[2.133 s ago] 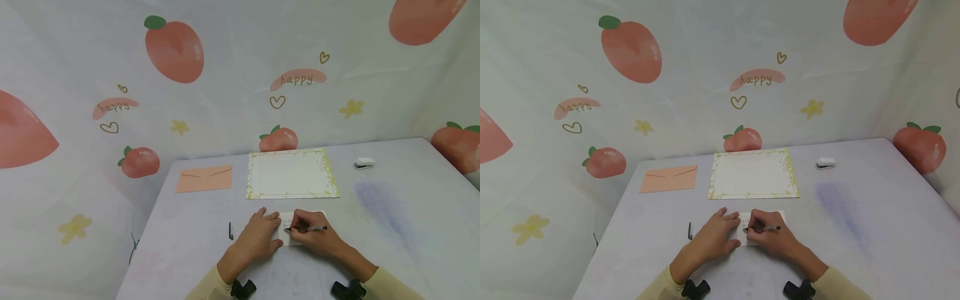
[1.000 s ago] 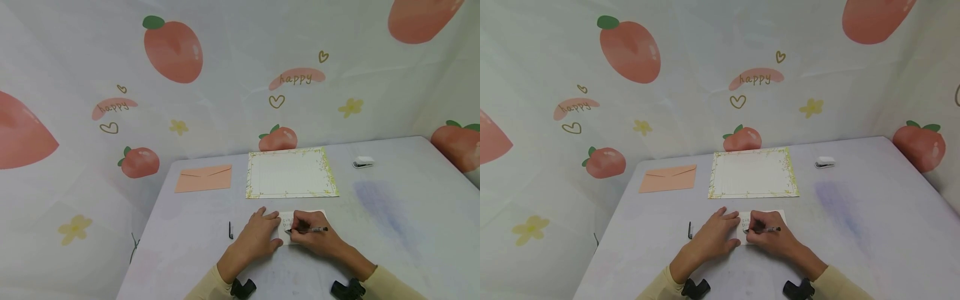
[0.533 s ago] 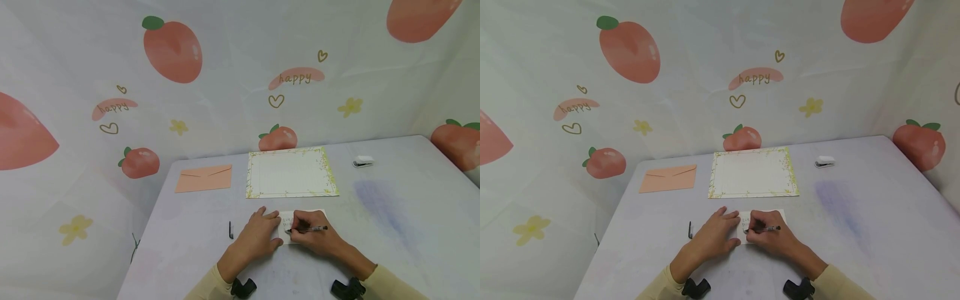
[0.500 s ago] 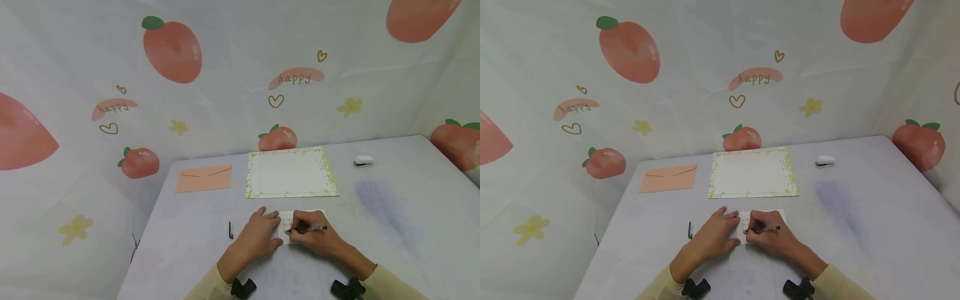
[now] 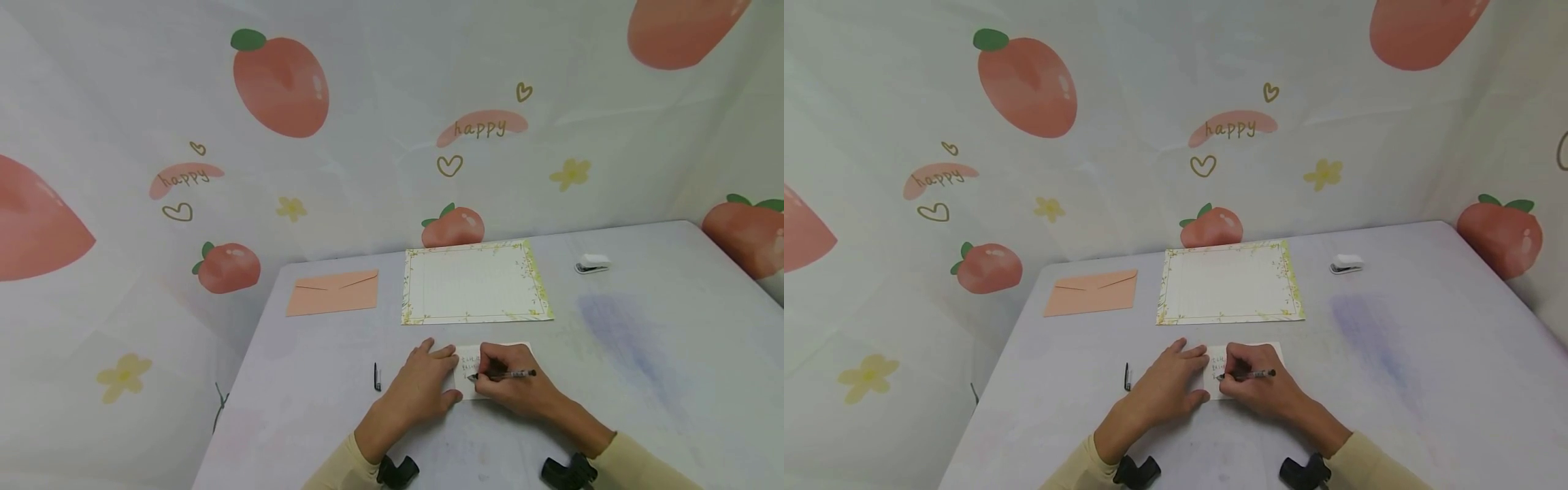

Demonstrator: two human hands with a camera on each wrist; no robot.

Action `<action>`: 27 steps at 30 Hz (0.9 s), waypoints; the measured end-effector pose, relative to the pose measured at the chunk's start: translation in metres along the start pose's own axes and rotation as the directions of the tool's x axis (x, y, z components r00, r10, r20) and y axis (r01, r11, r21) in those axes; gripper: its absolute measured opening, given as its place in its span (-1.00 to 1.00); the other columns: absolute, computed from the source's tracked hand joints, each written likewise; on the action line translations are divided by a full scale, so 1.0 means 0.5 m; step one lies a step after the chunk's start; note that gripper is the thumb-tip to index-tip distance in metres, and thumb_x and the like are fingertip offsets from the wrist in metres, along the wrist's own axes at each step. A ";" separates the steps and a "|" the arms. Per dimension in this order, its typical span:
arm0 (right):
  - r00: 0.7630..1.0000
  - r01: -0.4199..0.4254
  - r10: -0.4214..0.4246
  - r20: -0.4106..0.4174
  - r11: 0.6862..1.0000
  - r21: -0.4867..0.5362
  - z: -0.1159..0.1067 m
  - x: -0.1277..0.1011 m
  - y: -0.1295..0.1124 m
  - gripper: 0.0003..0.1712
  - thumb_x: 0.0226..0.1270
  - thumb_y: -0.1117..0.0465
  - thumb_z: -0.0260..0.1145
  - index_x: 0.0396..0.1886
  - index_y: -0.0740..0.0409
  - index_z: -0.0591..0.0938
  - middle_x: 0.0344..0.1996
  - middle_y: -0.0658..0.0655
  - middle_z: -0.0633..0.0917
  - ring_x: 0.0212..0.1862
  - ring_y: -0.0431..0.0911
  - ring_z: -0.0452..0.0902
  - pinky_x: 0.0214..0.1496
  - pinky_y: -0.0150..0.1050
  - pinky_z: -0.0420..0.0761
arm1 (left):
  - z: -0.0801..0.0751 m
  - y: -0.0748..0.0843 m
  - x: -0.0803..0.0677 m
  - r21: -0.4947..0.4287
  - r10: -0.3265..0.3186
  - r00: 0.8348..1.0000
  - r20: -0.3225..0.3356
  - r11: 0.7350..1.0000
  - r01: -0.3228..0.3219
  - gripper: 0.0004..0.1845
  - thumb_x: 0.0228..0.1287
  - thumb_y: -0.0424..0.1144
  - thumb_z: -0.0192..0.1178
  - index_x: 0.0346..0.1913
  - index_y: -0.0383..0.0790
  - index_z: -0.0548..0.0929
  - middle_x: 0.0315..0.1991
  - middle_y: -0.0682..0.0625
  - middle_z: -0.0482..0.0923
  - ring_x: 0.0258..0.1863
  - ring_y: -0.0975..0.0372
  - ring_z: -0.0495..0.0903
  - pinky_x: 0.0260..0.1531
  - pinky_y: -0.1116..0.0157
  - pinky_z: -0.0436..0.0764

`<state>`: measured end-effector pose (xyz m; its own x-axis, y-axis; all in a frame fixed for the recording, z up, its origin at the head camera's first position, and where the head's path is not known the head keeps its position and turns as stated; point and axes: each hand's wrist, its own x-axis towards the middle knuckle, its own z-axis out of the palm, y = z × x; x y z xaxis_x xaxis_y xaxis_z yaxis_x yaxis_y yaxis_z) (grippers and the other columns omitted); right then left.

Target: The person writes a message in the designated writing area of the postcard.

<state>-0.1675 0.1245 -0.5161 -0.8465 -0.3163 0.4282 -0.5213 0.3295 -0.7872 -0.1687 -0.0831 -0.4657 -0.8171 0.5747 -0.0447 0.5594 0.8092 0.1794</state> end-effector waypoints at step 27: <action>0.997 -0.073 0.073 0.030 0.997 -0.002 -0.021 0.000 0.002 -0.61 -0.04 0.50 0.39 -0.51 -0.13 0.53 -0.57 -0.22 0.60 -0.54 -0.35 0.39 -0.58 -0.42 0.40 | -0.001 0.000 -0.001 -0.019 -0.005 1.000 -0.001 1.000 0.005 -0.37 0.16 0.01 0.46 0.27 -0.16 0.63 0.35 0.01 0.52 0.41 -0.13 0.39 0.33 -0.10 0.44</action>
<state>-0.1693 0.1343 -0.5120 -0.8787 -0.3182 0.3557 -0.4582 0.3539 -0.8153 -0.1684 -0.0837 -0.4653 -0.8201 0.5705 -0.0449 0.5524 0.8097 0.1982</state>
